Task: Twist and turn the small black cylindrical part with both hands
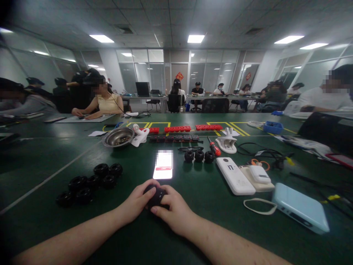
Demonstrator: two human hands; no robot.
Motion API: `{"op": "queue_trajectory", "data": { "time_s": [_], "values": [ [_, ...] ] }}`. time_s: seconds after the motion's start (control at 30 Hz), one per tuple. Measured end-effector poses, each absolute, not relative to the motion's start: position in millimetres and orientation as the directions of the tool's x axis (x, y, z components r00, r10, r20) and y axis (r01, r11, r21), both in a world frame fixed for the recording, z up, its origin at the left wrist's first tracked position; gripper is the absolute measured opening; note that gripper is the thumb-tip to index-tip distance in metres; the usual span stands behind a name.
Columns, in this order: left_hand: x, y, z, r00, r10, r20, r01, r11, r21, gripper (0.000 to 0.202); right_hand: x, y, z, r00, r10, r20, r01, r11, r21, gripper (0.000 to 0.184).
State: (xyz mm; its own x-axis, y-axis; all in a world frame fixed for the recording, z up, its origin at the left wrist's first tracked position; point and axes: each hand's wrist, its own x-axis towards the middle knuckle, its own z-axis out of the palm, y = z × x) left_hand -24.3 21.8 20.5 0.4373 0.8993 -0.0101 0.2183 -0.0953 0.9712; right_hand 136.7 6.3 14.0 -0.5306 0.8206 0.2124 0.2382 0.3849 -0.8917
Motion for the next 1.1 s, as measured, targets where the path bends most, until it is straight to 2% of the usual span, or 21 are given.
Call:
{"op": "queue_trajectory", "data": {
  "time_s": [0.13,0.27,0.6,0.8,0.97,1.1],
  "values": [
    [-23.2,19.3,23.6,0.46,0.887,-0.034,0.219,-0.077,0.973,0.034,139.7,3.7,16.3,-0.546,0.806,0.229,0.222,0.402,-0.888,0.038],
    [-22.7,16.2,29.3,0.478,0.877,-0.044,0.239,-0.081,0.968,0.033,141.8,2.5,18.5,-0.543,0.798,0.261,0.129,0.386,-0.913,0.053],
    [-23.7,21.5,24.5,0.467,0.882,-0.059,0.258,-0.072,0.963,0.03,140.3,8.2,13.4,-0.542,0.808,0.232,0.218,0.402,-0.889,0.039],
    [-25.0,21.9,22.2,0.442,0.897,-0.01,0.252,-0.113,0.961,0.03,136.7,5.6,12.1,-0.526,0.818,0.233,0.239,0.404,-0.883,0.028],
    [-24.4,20.7,22.0,0.449,0.893,-0.012,0.243,-0.109,0.964,0.032,138.0,3.3,13.4,-0.537,0.805,0.253,0.224,0.426,-0.877,0.031],
    [-23.3,22.0,17.8,0.456,0.89,-0.024,0.221,-0.087,0.971,0.033,140.1,3.9,15.5,-0.545,0.793,0.272,0.141,0.406,-0.903,0.046]
  ]
}}
